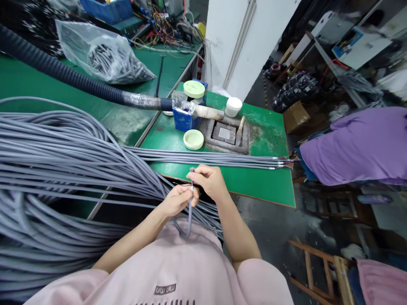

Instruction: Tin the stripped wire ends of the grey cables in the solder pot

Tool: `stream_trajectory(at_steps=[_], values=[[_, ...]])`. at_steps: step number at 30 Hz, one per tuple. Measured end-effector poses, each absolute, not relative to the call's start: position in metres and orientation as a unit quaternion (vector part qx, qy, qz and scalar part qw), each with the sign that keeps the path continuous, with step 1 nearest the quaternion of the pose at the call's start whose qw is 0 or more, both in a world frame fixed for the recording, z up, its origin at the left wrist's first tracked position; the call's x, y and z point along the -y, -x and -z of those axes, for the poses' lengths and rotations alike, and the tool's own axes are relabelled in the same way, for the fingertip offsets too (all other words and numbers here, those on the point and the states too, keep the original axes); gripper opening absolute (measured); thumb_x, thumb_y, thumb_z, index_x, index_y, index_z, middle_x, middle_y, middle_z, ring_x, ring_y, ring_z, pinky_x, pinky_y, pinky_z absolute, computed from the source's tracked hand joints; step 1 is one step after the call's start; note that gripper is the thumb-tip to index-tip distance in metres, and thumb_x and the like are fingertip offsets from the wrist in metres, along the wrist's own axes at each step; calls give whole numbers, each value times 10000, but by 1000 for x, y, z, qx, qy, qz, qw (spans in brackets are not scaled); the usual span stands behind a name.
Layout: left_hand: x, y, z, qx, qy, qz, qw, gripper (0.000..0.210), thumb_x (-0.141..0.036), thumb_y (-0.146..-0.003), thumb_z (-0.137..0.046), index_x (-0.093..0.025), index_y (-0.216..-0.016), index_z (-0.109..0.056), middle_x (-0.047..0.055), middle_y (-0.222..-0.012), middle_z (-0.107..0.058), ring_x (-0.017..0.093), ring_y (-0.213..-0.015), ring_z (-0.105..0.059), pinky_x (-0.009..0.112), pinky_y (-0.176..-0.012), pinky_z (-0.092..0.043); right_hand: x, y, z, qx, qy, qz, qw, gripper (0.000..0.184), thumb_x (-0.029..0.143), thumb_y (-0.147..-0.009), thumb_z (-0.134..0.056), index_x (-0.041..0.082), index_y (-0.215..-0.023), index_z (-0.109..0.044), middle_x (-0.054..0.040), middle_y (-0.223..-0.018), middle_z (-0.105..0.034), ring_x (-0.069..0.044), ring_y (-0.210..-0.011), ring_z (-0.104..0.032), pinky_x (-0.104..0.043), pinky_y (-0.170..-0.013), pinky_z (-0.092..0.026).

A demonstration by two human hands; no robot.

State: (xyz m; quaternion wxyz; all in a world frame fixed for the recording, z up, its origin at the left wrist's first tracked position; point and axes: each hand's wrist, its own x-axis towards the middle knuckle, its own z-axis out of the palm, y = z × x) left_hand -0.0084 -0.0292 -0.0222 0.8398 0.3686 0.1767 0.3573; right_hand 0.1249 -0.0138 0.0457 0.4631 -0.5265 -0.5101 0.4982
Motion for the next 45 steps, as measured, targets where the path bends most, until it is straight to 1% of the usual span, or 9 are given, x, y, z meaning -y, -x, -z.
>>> stream_trajectory(at_steps=[8,12,18,25,30,33,37,41,45], values=[[26,4,20,-196,-295,-406,842,387,-491,-705,-722,-112,-734,-650,0,-518,-543,94,-503,-475,236,-545,-350,21,-132,-23,500,531,-420,540,230,318,-732,-701,190,-543,-671,13,-564,-553,-130,-603,-538,-270,-581,-420],[24,4,19,-186,-269,-405,854,375,-476,-704,-730,-112,-744,-648,1,-518,-544,96,-501,-483,235,-537,-365,24,-134,-21,521,530,-387,546,95,260,-760,-672,217,-720,-747,19,-604,-603,-111,-565,-542,-257,-548,-436],[19,9,14,-190,-227,-423,856,358,-444,-677,-764,-110,-744,-655,1,-531,-562,91,-503,-508,224,-541,-400,37,-140,-25,625,503,-236,549,214,140,-809,-619,280,-925,-731,9,-758,-672,-132,-681,-602,-286,-625,-497],[12,10,10,-181,-200,-432,861,333,-419,-693,-759,-103,-695,-654,-9,-545,-563,52,-489,-503,169,-512,-409,56,-142,-29,854,379,-38,354,396,105,-825,-556,311,-1154,-642,-56,-1245,-608,-226,-1174,-522,-421,-947,-476],[12,9,3,-208,-240,-445,838,404,-454,-716,-729,-117,-935,-691,26,-684,-653,78,-535,-548,206,-535,-455,46,-151,-29,856,385,63,339,320,217,-831,-618,311,-1136,-640,-46,-1218,-637,-236,-1224,-498,-440,-1001,-438],[16,15,-3,-248,-366,-487,753,390,-414,-780,-680,-140,-1058,-676,68,-815,-705,130,-709,-621,267,-702,-496,27,-177,-36,790,441,121,409,310,233,-852,-597,262,-1161,-615,-65,-1158,-666,-246,-1154,-563,-455,-962,-461],[20,27,-9,-295,-564,-581,507,179,-277,-844,-608,-187,-967,-702,53,-799,-710,160,-756,-616,319,-740,-477,-2,-212,-52,650,547,169,499,255,292,-928,-456,208,-1099,-625,-86,-1072,-674,-238,-1019,-624,-444,-893,-487],[10,33,2,-338,-659,-600,303,126,-222,-838,-591,-206,-905,-696,37,-777,-708,167,-750,-617,347,-756,-455,-21,-214,-68,615,589,154,501,316,351,-957,-375,184,-1017,-637,-95,-978,-682,-235,-957,-632,-427,-877,-480],[-8,35,25,-398,-670,-596,192,111,-252,-835,-584,-223,-871,-685,28,-806,-710,178,-820,-626,390,-873,-407,-38,-191,-74,662,570,117,473,280,343,-948,-402,191,-957,-637,-81,-933,-691,-225,-932,-635,-406,-860,-481]])
